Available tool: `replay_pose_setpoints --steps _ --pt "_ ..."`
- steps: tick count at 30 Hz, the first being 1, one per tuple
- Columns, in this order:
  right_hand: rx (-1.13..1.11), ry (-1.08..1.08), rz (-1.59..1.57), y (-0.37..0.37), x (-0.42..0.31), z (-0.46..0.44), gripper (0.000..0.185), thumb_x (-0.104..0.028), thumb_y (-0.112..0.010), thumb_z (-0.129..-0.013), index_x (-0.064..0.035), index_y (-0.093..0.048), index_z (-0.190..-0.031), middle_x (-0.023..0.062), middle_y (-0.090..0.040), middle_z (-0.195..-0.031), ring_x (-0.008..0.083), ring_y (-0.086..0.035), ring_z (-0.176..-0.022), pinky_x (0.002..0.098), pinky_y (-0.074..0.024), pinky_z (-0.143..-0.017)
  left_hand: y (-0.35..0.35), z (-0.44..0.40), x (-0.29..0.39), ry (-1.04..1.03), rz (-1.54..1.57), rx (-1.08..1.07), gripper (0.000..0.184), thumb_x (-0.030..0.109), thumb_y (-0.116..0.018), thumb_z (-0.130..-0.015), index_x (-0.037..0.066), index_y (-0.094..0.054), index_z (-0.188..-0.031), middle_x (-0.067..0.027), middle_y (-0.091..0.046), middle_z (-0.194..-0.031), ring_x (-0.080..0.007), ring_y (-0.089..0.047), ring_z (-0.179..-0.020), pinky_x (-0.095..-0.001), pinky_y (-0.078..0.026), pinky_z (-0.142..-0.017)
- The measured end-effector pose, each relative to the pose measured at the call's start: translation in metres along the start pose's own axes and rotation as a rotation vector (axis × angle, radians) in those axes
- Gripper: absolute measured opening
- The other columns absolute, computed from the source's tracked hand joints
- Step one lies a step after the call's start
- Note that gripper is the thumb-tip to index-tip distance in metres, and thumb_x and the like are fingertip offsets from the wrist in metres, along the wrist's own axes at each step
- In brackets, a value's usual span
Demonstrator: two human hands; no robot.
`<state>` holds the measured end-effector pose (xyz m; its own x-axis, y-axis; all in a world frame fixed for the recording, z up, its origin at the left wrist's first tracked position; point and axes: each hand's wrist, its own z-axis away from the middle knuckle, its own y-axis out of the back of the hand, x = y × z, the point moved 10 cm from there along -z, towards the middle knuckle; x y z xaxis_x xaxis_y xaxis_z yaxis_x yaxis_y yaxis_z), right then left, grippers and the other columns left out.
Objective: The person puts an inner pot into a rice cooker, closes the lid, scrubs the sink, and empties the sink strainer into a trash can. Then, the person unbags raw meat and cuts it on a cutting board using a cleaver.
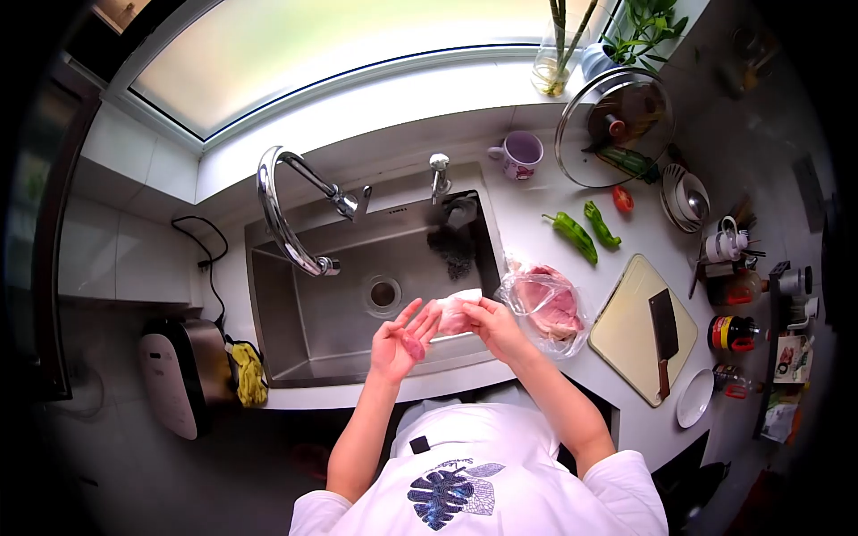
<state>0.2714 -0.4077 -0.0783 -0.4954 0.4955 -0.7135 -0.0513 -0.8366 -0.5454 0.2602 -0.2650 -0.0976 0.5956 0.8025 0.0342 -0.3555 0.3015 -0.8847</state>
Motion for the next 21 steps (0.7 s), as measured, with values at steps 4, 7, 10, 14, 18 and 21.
replay_pose_setpoints --steps 4,7,10,14,18,21 --pt "-0.026 -0.093 -0.142 -0.010 0.034 -0.024 0.035 -0.025 -0.053 -0.098 0.0000 -0.059 -0.121 0.0112 -0.067 -0.111 0.0195 -0.065 -0.100 0.0357 -0.0511 -0.090 0.071 -0.029 0.019 0.017 0.196 0.040 0.048 0.020 -0.044 -0.093 -0.002 -0.045 -0.135 -0.0259 -0.041 -0.145 -0.0377 -0.043 -0.134 -0.0478 -0.040 -0.109" --pt "0.053 -0.224 -0.177 0.006 0.083 -0.049 0.038 -0.030 -0.048 -0.099 -0.0003 -0.060 -0.119 0.0130 -0.068 -0.110 0.0209 -0.065 -0.100 0.0364 -0.0502 -0.090 0.064 -0.048 0.020 0.115 0.058 -0.025 0.047 0.028 -0.043 -0.096 0.002 -0.048 -0.135 -0.0217 -0.044 -0.145 -0.0353 -0.047 -0.129 -0.0487 -0.042 -0.105" --pt "0.123 -0.384 -0.024 0.027 0.128 -0.067 0.040 -0.031 -0.045 -0.100 -0.0009 -0.060 -0.121 0.0129 -0.068 -0.112 0.0213 -0.065 -0.101 0.0362 -0.0497 -0.091 0.117 -0.073 0.029 0.100 -0.208 0.216 0.047 0.032 -0.041 -0.097 0.002 -0.054 -0.130 -0.0197 -0.052 -0.139 -0.0361 -0.051 -0.125 -0.0530 -0.043 -0.102" --pt "0.437 -0.166 1.032 0.077 0.131 -0.076 0.054 -0.035 -0.042 -0.100 0.0063 -0.051 -0.133 0.0173 -0.063 -0.124 0.0246 -0.061 -0.112 0.0368 -0.0455 -0.100 0.188 -0.100 0.023 0.184 -0.266 0.354 0.046 0.034 -0.039 -0.098 0.001 -0.057 -0.124 -0.0200 -0.057 -0.133 -0.0365 -0.054 -0.122 -0.0545 -0.048 -0.095" --pt "0.404 -0.140 0.867 0.081 0.121 -0.046 0.045 -0.024 -0.044 -0.099 -0.0001 -0.050 -0.137 0.0160 -0.063 -0.124 0.0222 -0.061 -0.110 0.0334 -0.0462 -0.097 0.222 -0.118 0.015 0.202 -0.204 0.430 0.044 0.032 -0.040 -0.099 0.002 -0.056 -0.125 -0.0199 -0.058 -0.130 -0.0327 -0.059 -0.112 -0.0461 -0.052 -0.084" --pt "0.382 -0.304 0.739 0.072 0.098 -0.020 0.040 -0.017 -0.045 -0.099 -0.0026 -0.053 -0.135 0.0130 -0.067 -0.119 0.0187 -0.064 -0.103 0.0313 -0.0489 -0.091 0.251 -0.132 0.021 0.133 -0.357 0.493 0.042 0.031 -0.040 -0.099 0.004 -0.055 -0.127 -0.0190 -0.058 -0.130 -0.0280 -0.061 -0.107 -0.0396 -0.052 -0.081"
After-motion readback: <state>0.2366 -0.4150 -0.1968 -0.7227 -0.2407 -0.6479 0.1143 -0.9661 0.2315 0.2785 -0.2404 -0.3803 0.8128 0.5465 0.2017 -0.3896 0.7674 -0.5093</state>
